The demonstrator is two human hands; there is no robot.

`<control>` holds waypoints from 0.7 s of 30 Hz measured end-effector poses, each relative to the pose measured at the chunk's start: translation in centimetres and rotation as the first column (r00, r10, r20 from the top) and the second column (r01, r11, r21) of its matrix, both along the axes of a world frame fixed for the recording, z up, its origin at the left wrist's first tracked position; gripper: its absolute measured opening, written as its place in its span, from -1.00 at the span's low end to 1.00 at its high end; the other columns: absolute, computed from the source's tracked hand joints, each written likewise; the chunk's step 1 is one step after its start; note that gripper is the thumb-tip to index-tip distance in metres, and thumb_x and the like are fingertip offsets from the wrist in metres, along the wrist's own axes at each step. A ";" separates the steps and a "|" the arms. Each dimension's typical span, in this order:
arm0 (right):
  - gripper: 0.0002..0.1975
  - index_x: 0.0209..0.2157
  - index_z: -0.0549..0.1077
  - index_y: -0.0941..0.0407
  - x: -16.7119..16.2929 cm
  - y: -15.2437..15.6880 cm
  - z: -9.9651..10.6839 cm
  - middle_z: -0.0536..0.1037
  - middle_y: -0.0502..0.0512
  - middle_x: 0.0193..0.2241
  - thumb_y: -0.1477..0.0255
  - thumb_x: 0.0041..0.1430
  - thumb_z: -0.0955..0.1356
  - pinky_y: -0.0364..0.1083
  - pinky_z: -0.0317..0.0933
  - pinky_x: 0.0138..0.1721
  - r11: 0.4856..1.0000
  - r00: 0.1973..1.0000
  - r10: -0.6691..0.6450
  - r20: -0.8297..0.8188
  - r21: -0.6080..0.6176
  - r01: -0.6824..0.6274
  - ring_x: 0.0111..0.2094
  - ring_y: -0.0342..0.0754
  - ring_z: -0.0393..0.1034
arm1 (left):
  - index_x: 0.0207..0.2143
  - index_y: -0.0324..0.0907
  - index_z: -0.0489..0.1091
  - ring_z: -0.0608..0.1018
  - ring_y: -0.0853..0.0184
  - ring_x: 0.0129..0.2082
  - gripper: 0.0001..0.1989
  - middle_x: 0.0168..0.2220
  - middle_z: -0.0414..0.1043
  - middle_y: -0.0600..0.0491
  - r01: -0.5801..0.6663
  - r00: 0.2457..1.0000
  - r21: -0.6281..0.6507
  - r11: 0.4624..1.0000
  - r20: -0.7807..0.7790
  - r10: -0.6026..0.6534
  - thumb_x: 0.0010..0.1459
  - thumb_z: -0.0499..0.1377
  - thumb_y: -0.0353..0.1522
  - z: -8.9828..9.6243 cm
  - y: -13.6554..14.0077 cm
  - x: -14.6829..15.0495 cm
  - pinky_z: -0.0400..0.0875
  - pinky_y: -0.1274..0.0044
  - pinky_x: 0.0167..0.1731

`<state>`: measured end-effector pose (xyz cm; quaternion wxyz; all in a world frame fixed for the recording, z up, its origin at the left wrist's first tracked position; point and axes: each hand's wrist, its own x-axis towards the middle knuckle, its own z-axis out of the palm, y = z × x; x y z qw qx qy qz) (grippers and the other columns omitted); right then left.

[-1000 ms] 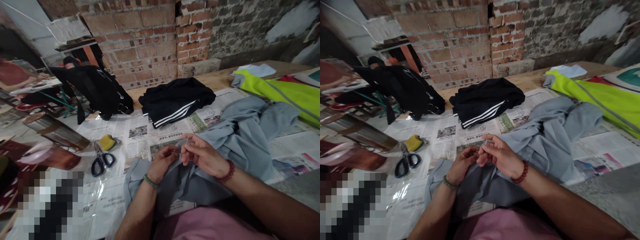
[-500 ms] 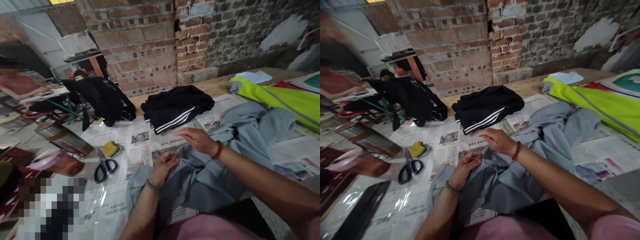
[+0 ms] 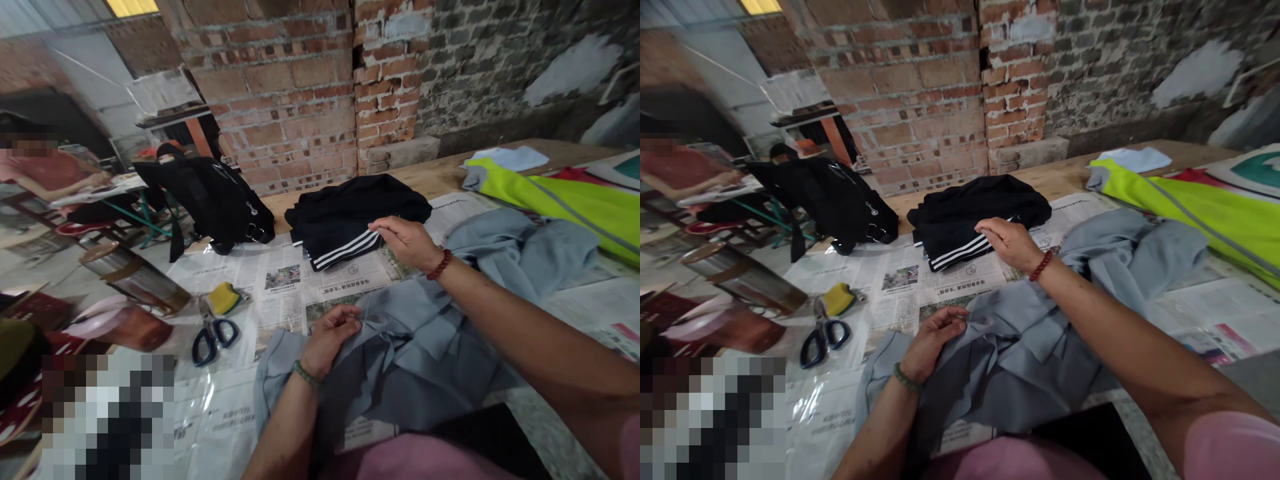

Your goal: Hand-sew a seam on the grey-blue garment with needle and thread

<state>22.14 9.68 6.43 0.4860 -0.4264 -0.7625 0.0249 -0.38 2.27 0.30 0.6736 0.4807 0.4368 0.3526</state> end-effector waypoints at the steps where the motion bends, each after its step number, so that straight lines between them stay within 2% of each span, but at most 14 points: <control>1: -0.78 -0.22 0.42 0.06 0.2 0.4 -0.1 0.52 0.05 -0.26 0.43 0.19 0.18 -0.08 0.25 -0.15 1.000 1.000 -0.010 0.002 0.004 0.010 -0.20 -0.09 0.40 | -0.37 -0.20 0.45 0.32 0.50 -0.58 -0.76 -0.57 0.34 0.16 0.004 1.000 -0.002 1.000 0.002 -0.004 -0.19 0.31 -0.38 0.0 0.0 0.0 0.14 0.64 -0.53; 7: -0.78 -0.23 0.42 0.08 1.0 2.2 -0.3 0.52 0.06 -0.28 0.44 0.18 0.18 -0.10 0.25 -0.17 0.998 0.998 -0.051 0.046 0.033 0.050 -0.22 -0.08 0.41 | -0.37 -0.20 0.46 0.33 0.51 -0.57 -0.77 -0.55 0.37 0.16 0.027 0.999 -0.019 0.999 0.019 -0.026 -0.19 0.31 -0.40 0.1 0.0 -0.1 0.16 0.65 -0.50; 21: -0.79 -0.30 0.44 0.12 1.9 4.6 0.9 0.54 0.07 -0.34 0.46 0.15 0.19 -0.09 0.25 -0.22 0.982 0.984 -0.173 0.046 0.089 0.169 -0.28 -0.06 0.42 | -0.40 -0.21 0.46 0.32 0.51 -0.60 -0.76 -0.58 0.37 0.16 0.021 0.999 -0.037 0.999 0.042 -0.019 -0.22 0.33 -0.38 0.4 -0.3 0.0 0.16 0.64 -0.54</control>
